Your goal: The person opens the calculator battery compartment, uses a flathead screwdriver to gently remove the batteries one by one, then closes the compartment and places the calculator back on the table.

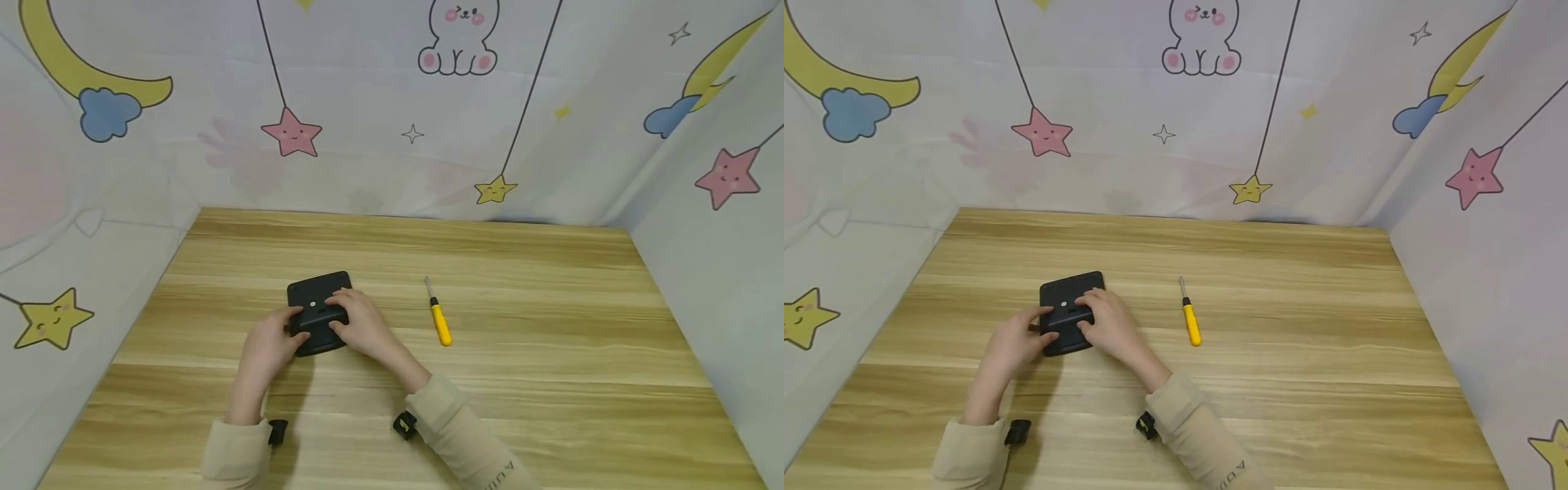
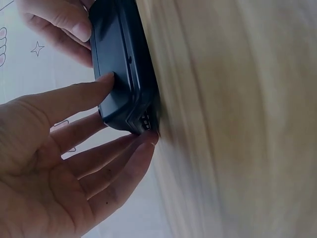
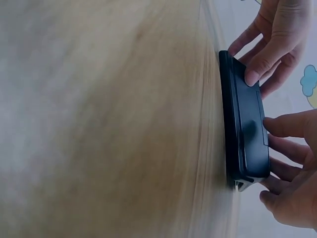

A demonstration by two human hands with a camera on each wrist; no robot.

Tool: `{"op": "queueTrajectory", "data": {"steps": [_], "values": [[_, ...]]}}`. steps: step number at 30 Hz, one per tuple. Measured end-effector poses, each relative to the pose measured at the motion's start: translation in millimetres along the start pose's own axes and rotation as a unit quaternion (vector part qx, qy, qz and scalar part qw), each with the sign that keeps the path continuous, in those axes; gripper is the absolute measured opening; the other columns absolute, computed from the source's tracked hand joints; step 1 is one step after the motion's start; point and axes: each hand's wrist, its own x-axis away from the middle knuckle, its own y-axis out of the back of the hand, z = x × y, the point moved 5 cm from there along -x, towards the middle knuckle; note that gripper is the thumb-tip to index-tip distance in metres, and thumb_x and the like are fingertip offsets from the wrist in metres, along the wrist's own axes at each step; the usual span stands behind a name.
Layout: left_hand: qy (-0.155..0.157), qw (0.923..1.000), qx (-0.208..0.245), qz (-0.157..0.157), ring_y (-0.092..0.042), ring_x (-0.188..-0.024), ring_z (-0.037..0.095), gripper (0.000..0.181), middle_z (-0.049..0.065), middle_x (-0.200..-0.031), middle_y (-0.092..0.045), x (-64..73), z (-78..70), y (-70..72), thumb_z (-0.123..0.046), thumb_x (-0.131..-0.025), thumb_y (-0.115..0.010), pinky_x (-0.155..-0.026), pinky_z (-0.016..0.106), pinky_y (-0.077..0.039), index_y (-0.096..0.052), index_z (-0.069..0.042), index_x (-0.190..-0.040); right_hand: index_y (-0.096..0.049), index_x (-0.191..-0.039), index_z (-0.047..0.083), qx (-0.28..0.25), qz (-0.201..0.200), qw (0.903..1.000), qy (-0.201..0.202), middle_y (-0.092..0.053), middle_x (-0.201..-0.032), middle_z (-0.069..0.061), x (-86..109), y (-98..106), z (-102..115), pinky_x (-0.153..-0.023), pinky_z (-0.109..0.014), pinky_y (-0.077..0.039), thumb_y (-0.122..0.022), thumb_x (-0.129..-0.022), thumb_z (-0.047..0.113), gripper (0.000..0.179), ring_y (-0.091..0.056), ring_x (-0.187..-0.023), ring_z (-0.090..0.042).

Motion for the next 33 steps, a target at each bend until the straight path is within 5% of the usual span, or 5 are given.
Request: {"op": "queueTrajectory", "data": {"steps": [14,33], "values": [[0.001,0.9998,-0.018,0.008,-0.057,-0.114,0.047,0.05,0.029,-0.128,-0.058,0.2,-0.1,0.9,-0.018,-0.084,-0.072,-0.09,0.058,-0.047,-0.058,-0.002,-0.13,-0.063,-0.125,0.017,0.083,0.004,0.9956,0.044,-0.06,-0.131,-0.001,-7.5,-5.0,5.6,-0.106,-0.034,-0.043,-0.067,-0.09,0.024,0.035,-0.055,-0.124,-0.02],[0.018,0.9994,-0.021,0.019,-0.056,-0.116,0.047,0.051,0.028,-0.131,-0.056,1.3,-1.2,2.4,-0.02,-0.085,-0.072,-0.089,0.058,-0.048,-0.058,-0.004,-0.131,-0.066,-0.114,0.019,0.074,-0.019,0.9959,0.048,-0.064,-0.12,0.003,-7.1,-3.9,5.0,-0.1,-0.034,-0.047,-0.07,-0.088,0.024,0.027,-0.06,-0.115,-0.017]]}}
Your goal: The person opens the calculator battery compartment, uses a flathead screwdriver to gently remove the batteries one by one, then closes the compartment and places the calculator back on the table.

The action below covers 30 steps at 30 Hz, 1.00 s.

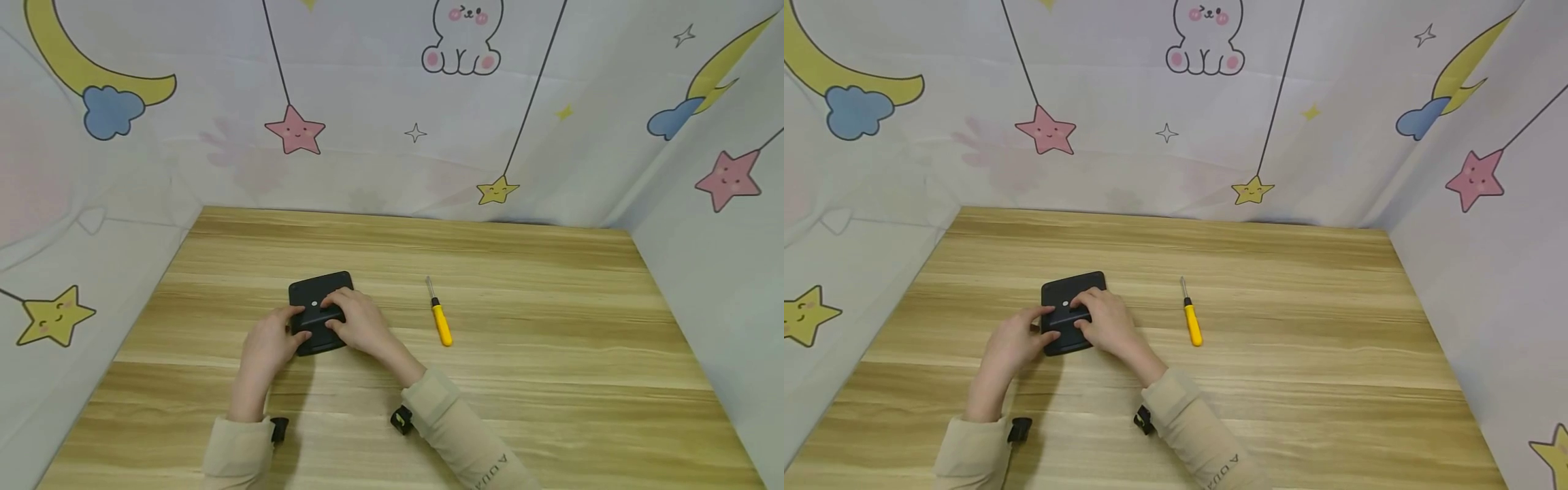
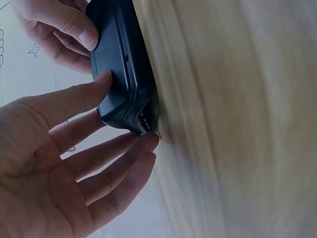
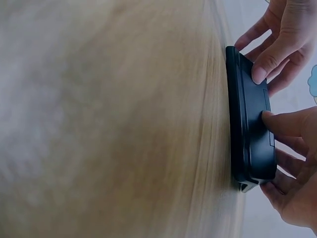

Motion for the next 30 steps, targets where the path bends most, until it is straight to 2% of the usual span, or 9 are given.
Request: {"op": "queueTrajectory", "data": {"steps": [9,16,23,30], "values": [[0.007,1.0,-0.006,0.002,-0.058,-0.113,0.046,0.051,0.027,-0.13,-0.057,-0.2,-0.7,0.2,-0.021,-0.085,-0.073,-0.086,0.056,-0.049,-0.059,-0.005,-0.131,-0.066,-0.112,0.019,0.015,0.0,0.9999,0.0,-0.065,-0.117,0.003,0.0,-0.2,0.7,-0.095,-0.032,-0.05,-0.071,-0.087,0.024,0.026,-0.062,-0.111,-0.017],[0.008,0.9999,-0.008,-0.003,-0.062,-0.105,0.044,0.051,0.027,-0.128,-0.059,-0.1,0.1,0.5,-0.022,-0.084,-0.073,-0.079,0.054,-0.051,-0.059,-0.006,-0.13,-0.066,-0.112,0.02,0.025,-0.005,0.9997,0.001,-0.065,-0.116,0.003,-0.7,-1.0,1.4,-0.092,-0.031,-0.052,-0.071,-0.087,0.025,0.026,-0.063,-0.108,-0.017],[0.01,0.9999,-0.009,0.003,-0.059,-0.112,0.045,0.051,0.027,-0.13,-0.058,-0.3,-0.3,0.4,-0.022,-0.084,-0.073,-0.085,0.056,-0.05,-0.059,-0.006,-0.131,-0.066,-0.113,0.02,0.034,-0.002,0.9994,-0.005,-0.065,-0.116,0.004,-1.0,-0.2,1.8,-0.09,-0.031,-0.052,-0.071,-0.087,0.025,0.027,-0.064,-0.107,-0.016],[0.016,0.9998,-0.01,0.01,-0.059,-0.111,0.045,0.052,0.027,-0.13,-0.058,-0.3,0.9,-0.2,-0.024,-0.084,-0.073,-0.082,0.056,-0.05,-0.059,-0.007,-0.131,-0.066,-0.113,0.022,0.036,0.003,0.9992,-0.019,-0.065,-0.117,0.004,-1.4,-0.4,2.4,-0.089,-0.031,-0.053,-0.071,-0.087,0.026,0.027,-0.064,-0.108,-0.016]]}}
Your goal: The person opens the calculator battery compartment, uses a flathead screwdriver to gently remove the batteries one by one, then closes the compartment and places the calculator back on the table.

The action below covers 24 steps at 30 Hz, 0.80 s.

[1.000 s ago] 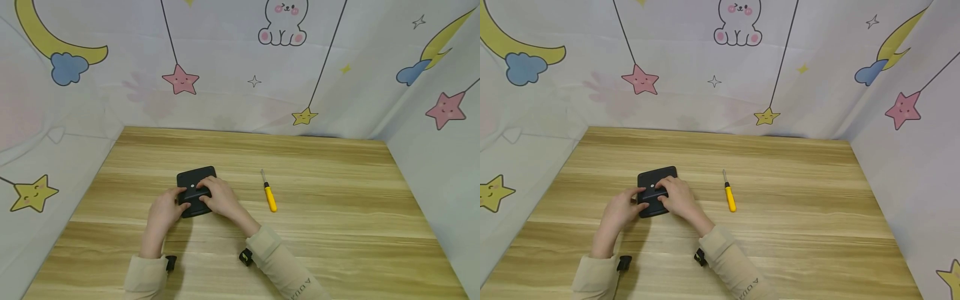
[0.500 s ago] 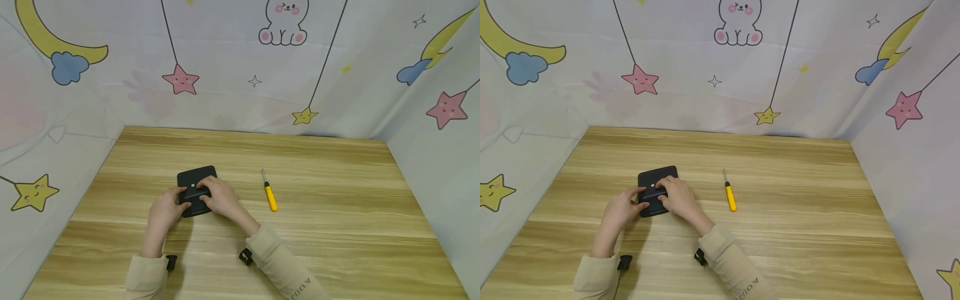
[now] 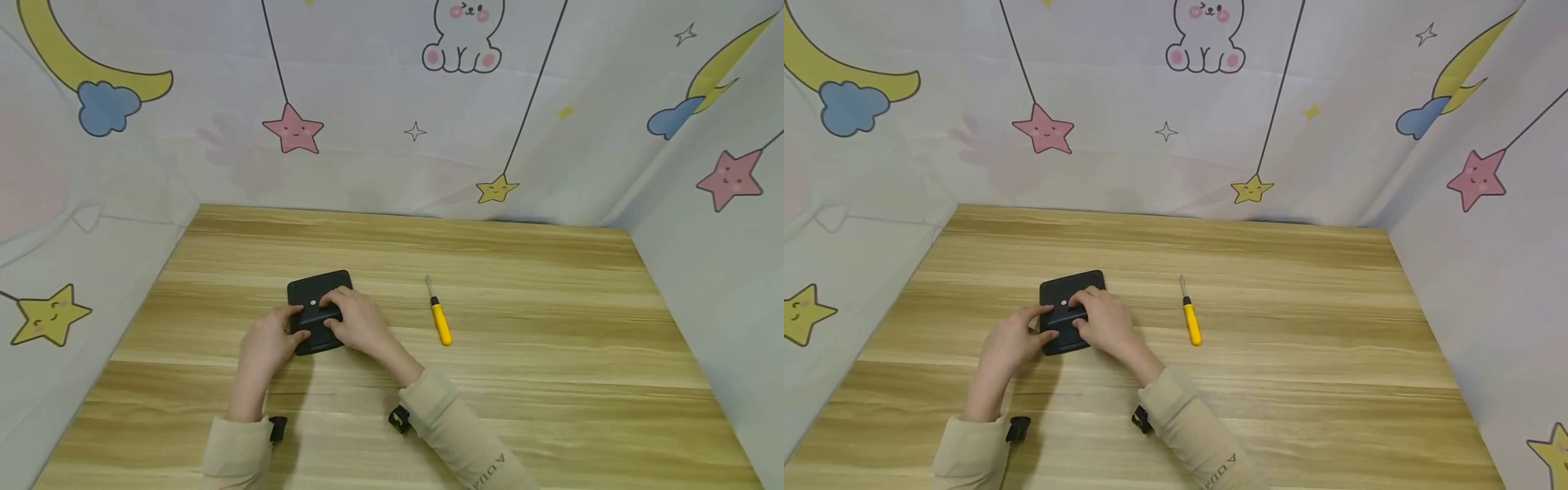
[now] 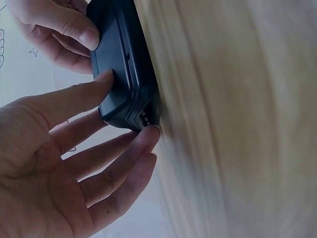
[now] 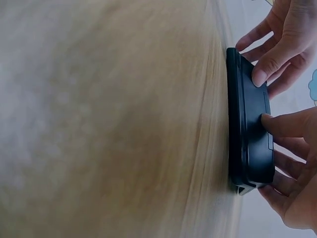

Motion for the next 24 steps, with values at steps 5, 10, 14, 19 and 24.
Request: {"op": "queueTrajectory", "data": {"steps": [5,10,14,19,24], "values": [[-0.002,1.0,-0.001,0.002,-0.061,-0.108,0.044,0.052,0.027,-0.13,-0.058,-0.4,0.0,-0.8,-0.023,-0.084,-0.073,-0.079,0.054,-0.051,-0.058,-0.007,-0.131,-0.065,-0.115,0.02,0.034,0.011,0.9993,0.014,-0.066,-0.116,0.003,-0.5,1.5,3.4,-0.091,-0.03,-0.052,-0.069,-0.088,0.027,0.027,-0.063,-0.107,-0.016],[-0.006,1.0,-0.001,0.0,-0.06,-0.109,0.045,0.052,0.028,-0.13,-0.057,-1.3,0.4,-0.8,-0.023,-0.084,-0.073,-0.079,0.054,-0.051,-0.058,-0.006,-0.131,-0.064,-0.116,0.017,0.072,0.008,0.9966,0.04,-0.066,-0.115,0.002,-1.2,1.6,8.3,-0.091,-0.029,-0.051,-0.068,-0.09,0.026,0.028,-0.064,-0.105,-0.015],[-0.011,0.9999,-0.002,-0.004,-0.06,-0.11,0.045,0.051,0.028,-0.13,-0.057,-1.8,0.8,0.0,-0.023,-0.084,-0.073,-0.081,0.055,-0.051,-0.059,-0.006,-0.131,-0.064,-0.117,0.017,0.081,0.001,0.9957,0.046,-0.066,-0.115,0.002,-0.6,0.9,9.7,-0.093,-0.03,-0.051,-0.068,-0.09,0.026,0.029,-0.064,-0.107,-0.015],[-0.012,0.9999,-0.003,-0.007,-0.062,-0.104,0.043,0.051,0.027,-0.128,-0.059,-1.5,0.5,0.5,-0.023,-0.084,-0.074,-0.077,0.053,-0.052,-0.06,-0.006,-0.13,-0.064,-0.116,0.016,0.083,-0.004,0.9954,0.049,-0.067,-0.114,0.002,0.2,1.3,10.4,-0.093,-0.029,-0.051,-0.068,-0.089,0.025,0.029,-0.064,-0.106,-0.015],[-0.012,0.9999,-0.002,-0.007,-0.061,-0.107,0.044,0.051,0.027,-0.129,-0.058,-0.3,-0.1,0.7,-0.023,-0.084,-0.074,-0.079,0.054,-0.051,-0.06,-0.006,-0.13,-0.065,-0.115,0.016,0.08,-0.005,0.9954,0.052,-0.067,-0.113,0.001,-0.3,1.7,10.8,-0.092,-0.029,-0.052,-0.069,-0.089,0.024,0.028,-0.065,-0.104,-0.015]]}}
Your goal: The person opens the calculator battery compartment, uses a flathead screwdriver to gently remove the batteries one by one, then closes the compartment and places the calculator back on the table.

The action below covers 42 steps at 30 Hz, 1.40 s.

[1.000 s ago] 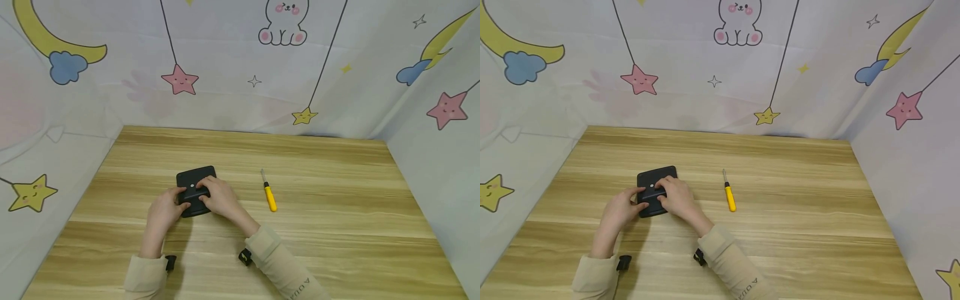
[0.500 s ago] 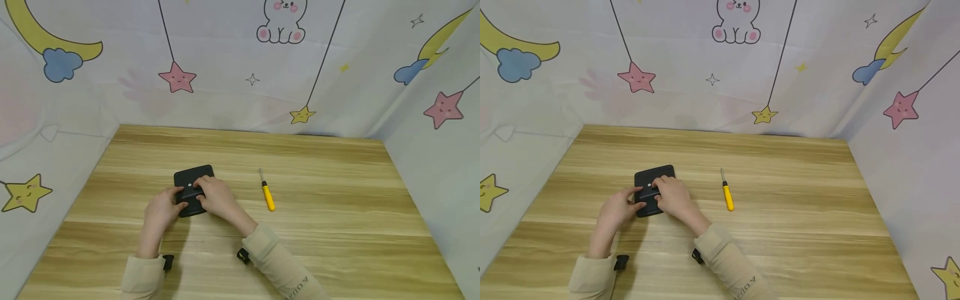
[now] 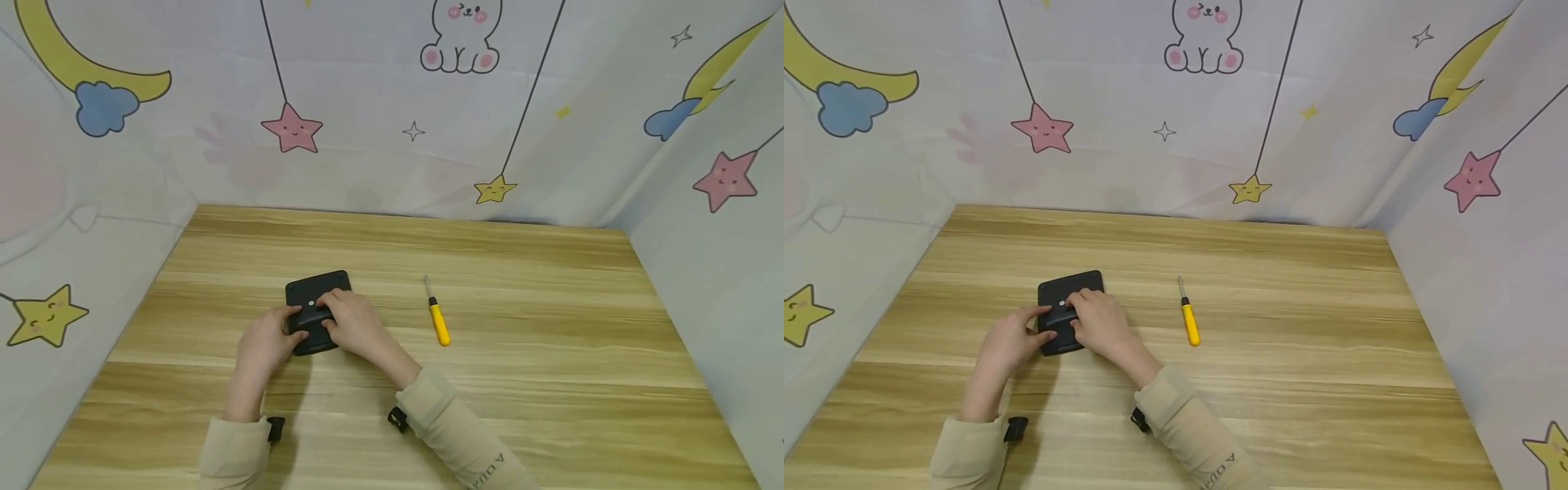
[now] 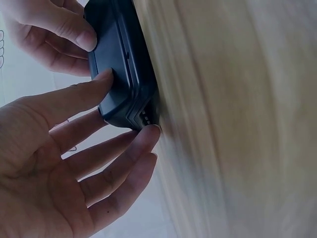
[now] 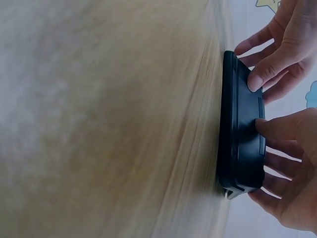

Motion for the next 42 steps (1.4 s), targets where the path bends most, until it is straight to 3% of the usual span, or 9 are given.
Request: {"op": "queueTrajectory", "data": {"steps": [18,30,35,42], "values": [[0.01,0.9999,0.005,0.003,-0.059,-0.112,0.046,0.052,0.026,-0.132,-0.057,-0.8,1.1,-0.7,-0.024,-0.084,-0.073,-0.081,0.055,-0.051,-0.058,-0.007,-0.132,-0.066,-0.11,0.017,-0.023,-0.024,0.9994,0.001,-0.068,-0.107,0.002,-0.8,3.5,-0.3,-0.085,-0.031,-0.051,-0.071,-0.087,0.022,0.024,-0.063,-0.1,-0.016],[0.011,0.9999,0.006,0.0,-0.058,-0.114,0.046,0.052,0.027,-0.132,-0.057,-0.4,1.9,-0.7,-0.023,-0.084,-0.073,-0.083,0.056,-0.05,-0.059,-0.007,-0.131,-0.069,-0.098,0.02,-0.034,-0.083,0.9959,0.007,-0.066,-0.094,0.006,0.1,8.5,2.1,-0.073,-0.025,-0.043,-0.065,-0.092,0.025,0.009,-0.057,-0.087,-0.011],[0.015,0.9999,0.005,0.004,-0.057,-0.116,0.046,0.052,0.026,-0.133,-0.056,-0.8,2.0,-1.5,-0.024,-0.084,-0.073,-0.084,0.057,-0.05,-0.058,-0.008,-0.132,-0.069,-0.094,0.02,-0.037,-0.096,0.9946,0.008,-0.065,-0.086,0.007,0.5,8.9,2.8,-0.07,-0.022,-0.039,-0.066,-0.091,0.024,0.006,-0.054,-0.08,-0.01],[0.018,0.9998,0.006,0.008,-0.056,-0.117,0.046,0.052,0.026,-0.134,-0.056,-0.1,1.3,-1.4,-0.023,-0.085,-0.072,-0.086,0.057,-0.049,-0.058,-0.008,-0.133,-0.071,-0.094,0.02,-0.041,-0.102,0.9939,0.008,-0.065,-0.088,0.007,1.2,8.6,2.3,-0.071,-0.024,-0.04,-0.066,-0.091,0.023,0.007,-0.056,-0.083,-0.011]]}}
